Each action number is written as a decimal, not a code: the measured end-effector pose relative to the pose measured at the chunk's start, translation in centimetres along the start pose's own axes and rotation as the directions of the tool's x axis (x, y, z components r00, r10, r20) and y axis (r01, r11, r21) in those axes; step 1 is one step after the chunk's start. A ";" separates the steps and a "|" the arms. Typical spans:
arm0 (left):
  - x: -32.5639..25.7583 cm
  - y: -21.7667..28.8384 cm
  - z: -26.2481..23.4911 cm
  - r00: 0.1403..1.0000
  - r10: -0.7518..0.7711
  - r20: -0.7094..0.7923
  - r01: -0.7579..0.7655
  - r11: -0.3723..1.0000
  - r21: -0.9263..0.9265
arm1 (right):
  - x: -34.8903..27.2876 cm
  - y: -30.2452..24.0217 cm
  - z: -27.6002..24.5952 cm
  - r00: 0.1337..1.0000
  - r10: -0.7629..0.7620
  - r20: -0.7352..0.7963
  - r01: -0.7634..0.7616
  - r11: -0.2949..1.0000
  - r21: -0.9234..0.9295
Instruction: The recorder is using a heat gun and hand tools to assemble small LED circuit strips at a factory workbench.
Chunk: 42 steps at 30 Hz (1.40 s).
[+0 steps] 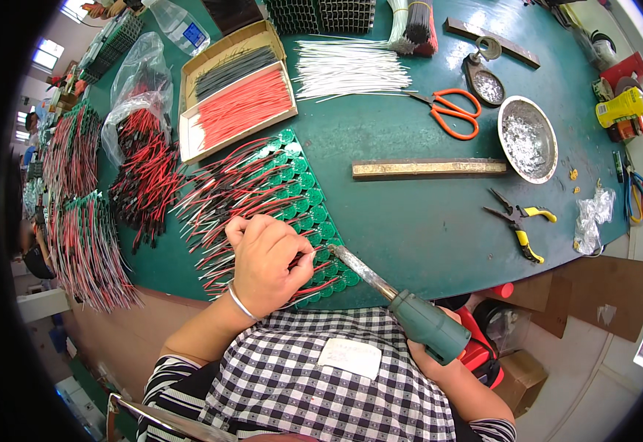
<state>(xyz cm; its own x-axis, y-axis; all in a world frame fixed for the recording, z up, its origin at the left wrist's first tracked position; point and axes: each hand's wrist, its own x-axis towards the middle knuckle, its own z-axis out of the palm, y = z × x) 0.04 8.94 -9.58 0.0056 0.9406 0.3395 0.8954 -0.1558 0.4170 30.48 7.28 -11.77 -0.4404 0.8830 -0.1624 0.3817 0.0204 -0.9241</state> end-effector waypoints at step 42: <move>-0.2 -0.1 0.4 0.999 -0.004 -0.035 0.004 1.000 0.007 | 16.5 -2.2 -12.2 0.857 0.248 -0.452 0.210 0.633 0.745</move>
<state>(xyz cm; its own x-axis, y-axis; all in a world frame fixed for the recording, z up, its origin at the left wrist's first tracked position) 0.13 8.86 -10.01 -0.0136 0.9299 0.3676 0.8987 -0.1498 0.4123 32.33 27.54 -8.19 0.0849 0.9737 -0.2116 -0.4559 -0.1509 -0.8771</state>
